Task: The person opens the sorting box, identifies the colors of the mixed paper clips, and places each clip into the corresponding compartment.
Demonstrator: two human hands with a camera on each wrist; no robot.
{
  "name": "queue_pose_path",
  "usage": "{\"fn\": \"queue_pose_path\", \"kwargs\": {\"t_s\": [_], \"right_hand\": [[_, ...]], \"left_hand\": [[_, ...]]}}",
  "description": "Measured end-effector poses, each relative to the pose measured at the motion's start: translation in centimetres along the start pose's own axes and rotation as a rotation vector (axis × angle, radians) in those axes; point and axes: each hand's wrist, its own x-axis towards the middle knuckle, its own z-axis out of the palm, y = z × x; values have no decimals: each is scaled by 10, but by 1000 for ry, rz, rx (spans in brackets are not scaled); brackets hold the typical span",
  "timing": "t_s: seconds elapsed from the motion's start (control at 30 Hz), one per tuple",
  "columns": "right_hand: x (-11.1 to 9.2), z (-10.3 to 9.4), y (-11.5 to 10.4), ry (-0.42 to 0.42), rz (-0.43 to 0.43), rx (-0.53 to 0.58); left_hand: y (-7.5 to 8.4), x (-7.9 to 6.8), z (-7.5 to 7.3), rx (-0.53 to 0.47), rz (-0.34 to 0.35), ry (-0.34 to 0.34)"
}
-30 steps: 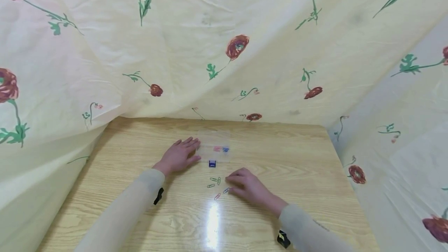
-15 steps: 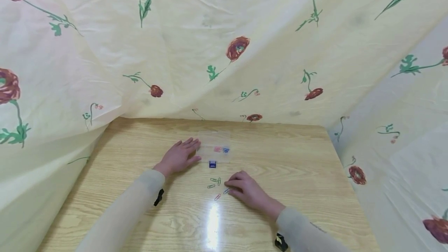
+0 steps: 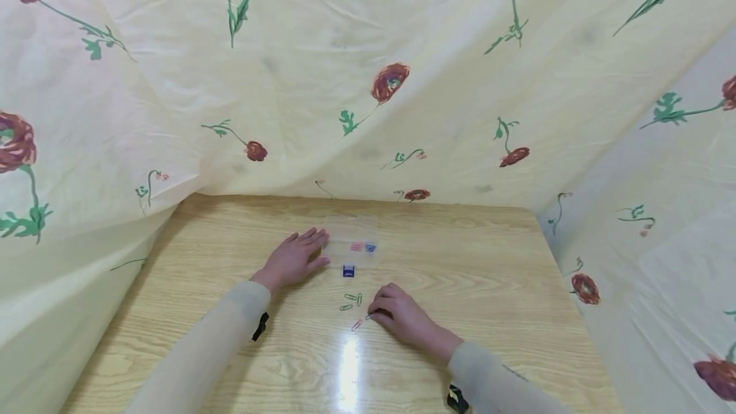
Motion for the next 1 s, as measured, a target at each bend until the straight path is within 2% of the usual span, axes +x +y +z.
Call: {"fn": "queue_pose_path", "kwargs": {"t_s": [0.3,0.47,0.57,0.8,1.0], "right_hand": [[-1,4,0,-34,23,-59],[3,-1,3,21,20,-72],[12,-8,7,77,3,-86],[45,-27,22,192,-15,-88],[72,-37,37,253,-12,-112]], "left_hand": [[-1,1,4,11,4,16],[-1,0,3,36,8,9],[-1,1,3,60,2,0],[0,0,2,60,19,43],[1,0,3,72,15,28]]}}
